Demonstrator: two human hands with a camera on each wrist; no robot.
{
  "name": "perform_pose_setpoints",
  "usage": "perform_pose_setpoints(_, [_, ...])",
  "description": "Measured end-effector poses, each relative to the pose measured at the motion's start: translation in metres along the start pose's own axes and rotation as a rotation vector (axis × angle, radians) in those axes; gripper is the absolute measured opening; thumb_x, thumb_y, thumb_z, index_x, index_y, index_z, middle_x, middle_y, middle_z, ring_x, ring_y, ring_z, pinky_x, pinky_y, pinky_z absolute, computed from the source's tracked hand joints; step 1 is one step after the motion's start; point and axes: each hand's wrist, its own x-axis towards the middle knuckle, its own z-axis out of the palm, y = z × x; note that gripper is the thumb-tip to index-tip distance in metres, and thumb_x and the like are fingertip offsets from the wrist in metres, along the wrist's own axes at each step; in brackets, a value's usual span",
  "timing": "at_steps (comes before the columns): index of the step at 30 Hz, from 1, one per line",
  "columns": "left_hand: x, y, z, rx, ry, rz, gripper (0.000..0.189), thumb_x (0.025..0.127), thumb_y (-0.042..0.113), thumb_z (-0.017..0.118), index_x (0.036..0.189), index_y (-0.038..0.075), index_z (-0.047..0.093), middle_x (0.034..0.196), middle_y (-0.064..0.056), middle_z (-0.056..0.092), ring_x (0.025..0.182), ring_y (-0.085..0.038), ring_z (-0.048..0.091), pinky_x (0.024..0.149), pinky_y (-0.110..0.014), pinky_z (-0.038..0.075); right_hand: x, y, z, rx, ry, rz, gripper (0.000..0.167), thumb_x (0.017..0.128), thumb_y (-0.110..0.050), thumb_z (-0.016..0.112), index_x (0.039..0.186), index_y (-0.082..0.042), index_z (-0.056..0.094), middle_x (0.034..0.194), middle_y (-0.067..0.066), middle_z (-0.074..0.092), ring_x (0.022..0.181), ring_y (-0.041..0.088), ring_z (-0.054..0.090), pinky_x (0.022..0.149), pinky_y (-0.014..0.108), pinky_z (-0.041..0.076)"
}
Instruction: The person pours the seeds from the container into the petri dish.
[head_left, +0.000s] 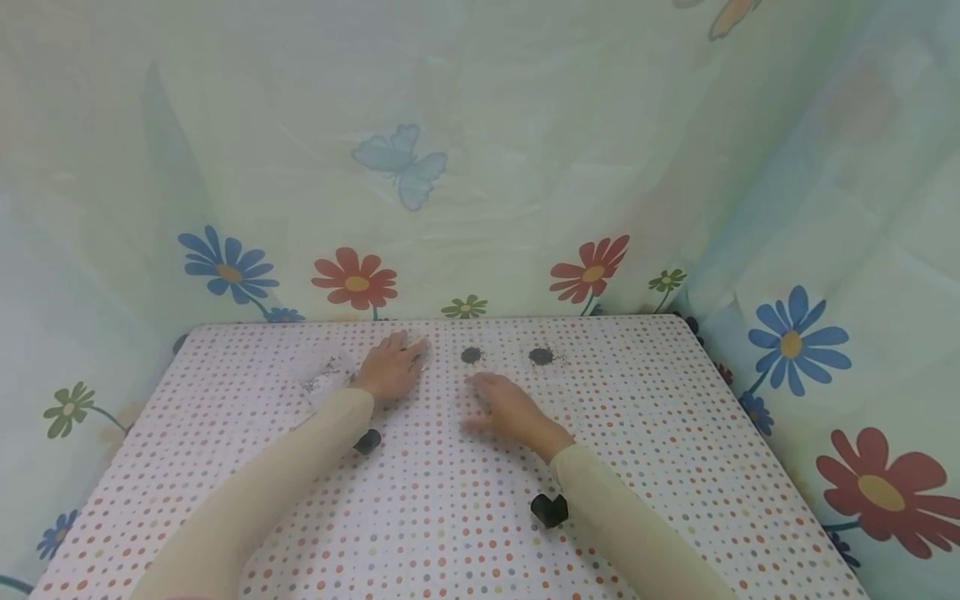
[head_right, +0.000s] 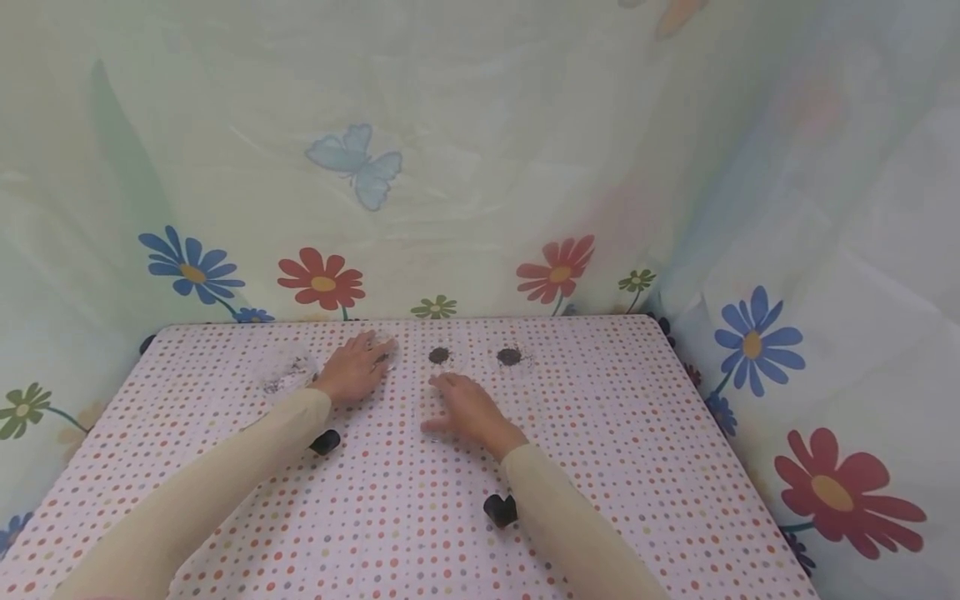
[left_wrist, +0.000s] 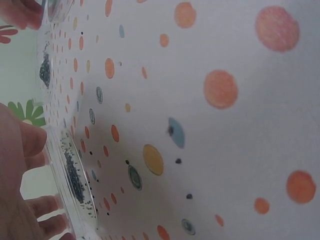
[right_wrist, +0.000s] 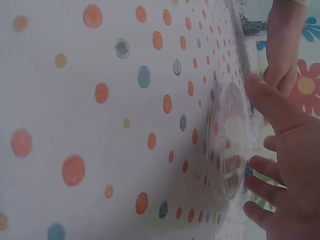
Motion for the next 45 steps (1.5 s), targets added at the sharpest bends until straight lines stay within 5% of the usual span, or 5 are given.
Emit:
perform_pose_setpoints(16, [-0.0005, 0.0044, -0.0039, 0.006, -0.024, -0.002, 0.05, 0.102, 0.033, 0.04, 0.151, 0.024, 0.034, 0.159, -0.016, 0.025, 0.148, -0.034, 0.023, 0.118, -0.055, 0.026, -0.0014, 0.0026, 0.0051, -0.103, -0.05, -0.04, 0.087, 0.071, -0.047, 0.081, 0.144, -0.015, 0.045, 0.152, 0.011, 0.041, 0.14, 0.031, 0.039, 0.116, 0.049, 0.032])
perform_pose_setpoints(45, [-0.0009, 0.0035, -0.0031, 0.033, -0.028, -0.005, 0.051, 0.102, 0.034, 0.038, 0.151, 0.024, 0.034, 0.16, -0.014, 0.024, 0.148, -0.033, 0.021, 0.119, -0.054, 0.025, -0.0005, 0.0011, 0.0033, -0.087, -0.037, -0.045, 0.08, 0.075, -0.042, 0.08, 0.143, -0.017, 0.046, 0.153, 0.009, 0.039, 0.142, 0.029, 0.036, 0.117, 0.051, 0.03])
